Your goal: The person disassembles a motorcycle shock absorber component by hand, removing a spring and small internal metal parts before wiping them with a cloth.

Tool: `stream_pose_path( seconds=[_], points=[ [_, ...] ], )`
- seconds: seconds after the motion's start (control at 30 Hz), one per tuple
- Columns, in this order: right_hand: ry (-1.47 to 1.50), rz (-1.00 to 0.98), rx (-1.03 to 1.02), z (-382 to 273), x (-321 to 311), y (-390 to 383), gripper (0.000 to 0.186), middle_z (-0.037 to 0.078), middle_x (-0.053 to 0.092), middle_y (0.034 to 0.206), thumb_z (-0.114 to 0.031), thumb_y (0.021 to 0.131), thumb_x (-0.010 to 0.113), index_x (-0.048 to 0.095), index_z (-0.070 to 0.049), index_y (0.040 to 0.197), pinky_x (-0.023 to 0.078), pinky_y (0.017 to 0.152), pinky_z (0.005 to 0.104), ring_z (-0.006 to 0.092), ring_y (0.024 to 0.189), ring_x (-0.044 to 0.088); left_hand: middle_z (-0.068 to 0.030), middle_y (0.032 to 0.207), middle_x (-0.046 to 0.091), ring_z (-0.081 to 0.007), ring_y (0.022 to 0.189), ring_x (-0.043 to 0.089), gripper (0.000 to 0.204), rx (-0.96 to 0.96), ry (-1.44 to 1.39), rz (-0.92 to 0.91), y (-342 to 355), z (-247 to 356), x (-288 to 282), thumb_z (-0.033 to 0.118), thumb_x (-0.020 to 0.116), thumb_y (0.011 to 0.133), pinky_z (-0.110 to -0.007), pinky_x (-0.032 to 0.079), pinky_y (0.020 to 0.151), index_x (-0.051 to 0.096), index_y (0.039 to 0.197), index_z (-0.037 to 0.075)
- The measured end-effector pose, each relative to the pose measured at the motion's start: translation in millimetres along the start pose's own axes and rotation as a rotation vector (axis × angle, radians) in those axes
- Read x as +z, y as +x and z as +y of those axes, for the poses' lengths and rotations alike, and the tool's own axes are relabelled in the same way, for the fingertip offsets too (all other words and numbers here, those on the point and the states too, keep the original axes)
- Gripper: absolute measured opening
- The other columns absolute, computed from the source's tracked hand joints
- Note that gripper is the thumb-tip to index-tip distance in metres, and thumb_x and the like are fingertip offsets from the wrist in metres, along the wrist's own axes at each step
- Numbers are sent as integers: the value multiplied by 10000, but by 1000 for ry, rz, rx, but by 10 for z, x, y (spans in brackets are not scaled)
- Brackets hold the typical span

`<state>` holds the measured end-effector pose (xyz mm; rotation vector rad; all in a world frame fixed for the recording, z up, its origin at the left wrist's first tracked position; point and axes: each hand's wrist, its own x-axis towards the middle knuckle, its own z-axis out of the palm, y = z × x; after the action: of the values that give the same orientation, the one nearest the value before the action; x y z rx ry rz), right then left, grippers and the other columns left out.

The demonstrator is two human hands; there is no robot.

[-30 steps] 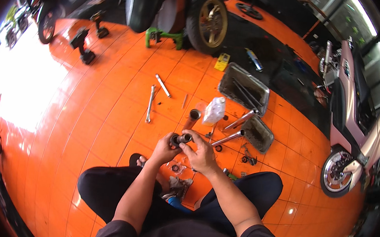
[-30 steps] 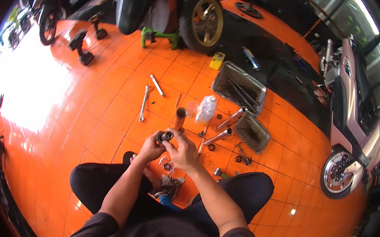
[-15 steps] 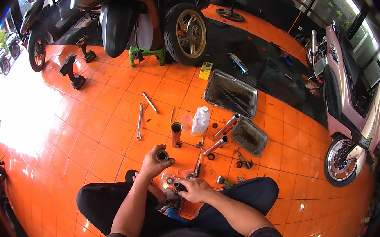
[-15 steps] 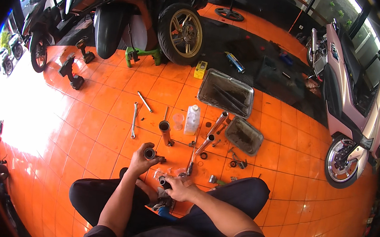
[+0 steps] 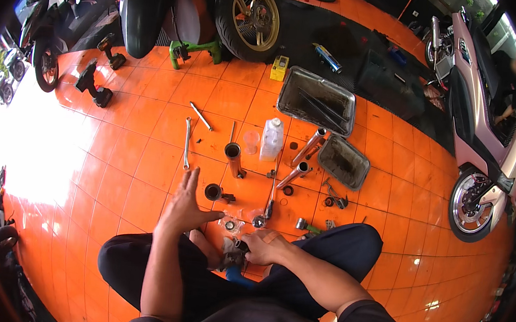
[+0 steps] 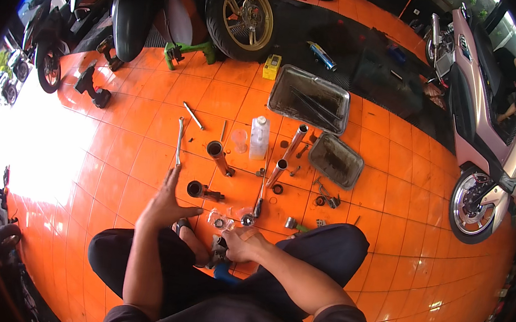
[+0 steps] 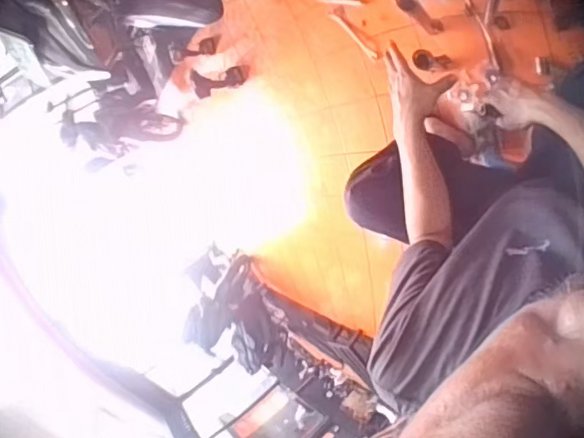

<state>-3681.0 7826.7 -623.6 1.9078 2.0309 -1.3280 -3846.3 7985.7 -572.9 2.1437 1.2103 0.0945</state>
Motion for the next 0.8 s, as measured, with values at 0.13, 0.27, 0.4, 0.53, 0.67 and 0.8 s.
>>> stream_pose_path(
  seconds=[0.13,0.27,0.4,0.53,0.67,0.8],
  points=[
    [13,-96,28,82,61,-21,399,189,677,996,-309,793,614,630,-37,1084,512,840,437,365,952,648,-235,1444,414,-350,1335,419,960,-63,-43,-34,-262,276,-698,311,841,632,-415,365,1090,386,1417,-3],
    [11,-279,106,108,109,129,422,176,675,1027,-362,798,619,637,-63,1096,513,839,422,342,979,651,-228,1335,536,-351,1266,499,788,-83,15,-45,-396,43,-1035,285,810,683,-414,410,1041,492,1354,21],
    [203,-473,107,446,730,586,464,177,629,1163,-382,804,645,619,-74,1150,464,954,421,333,1149,573,-230,1270,585,-356,1174,572,724,-251,35,-75,-261,-227,-982,289,788,720,-418,455,977,514,1342,37],
    [229,-499,113,404,975,833,567,169,407,1426,-367,796,655,552,-89,1278,413,1023,435,358,1258,474,-236,1198,620,-361,1091,612,706,-317,104,-140,-174,-159,-938,344,765,742,-418,478,929,524,1333,43],
    [132,-460,151,405,1498,1257,636,225,93,1574,-348,767,668,512,-107,1333,367,1089,416,380,1330,409,-224,1120,648,-381,1015,629,645,-321,172,-155,46,-141,-958,393,736,757,-432,489,873,564,1276,51],
    [30,-467,84,431,1564,1404,599,226,399,1357,-369,746,670,549,-83,1259,444,984,465,397,1195,515,-194,1111,658,-363,1004,638,608,-470,110,-194,291,-187,-1091,388,739,755,-423,496,870,589,1246,63]
  ],
)
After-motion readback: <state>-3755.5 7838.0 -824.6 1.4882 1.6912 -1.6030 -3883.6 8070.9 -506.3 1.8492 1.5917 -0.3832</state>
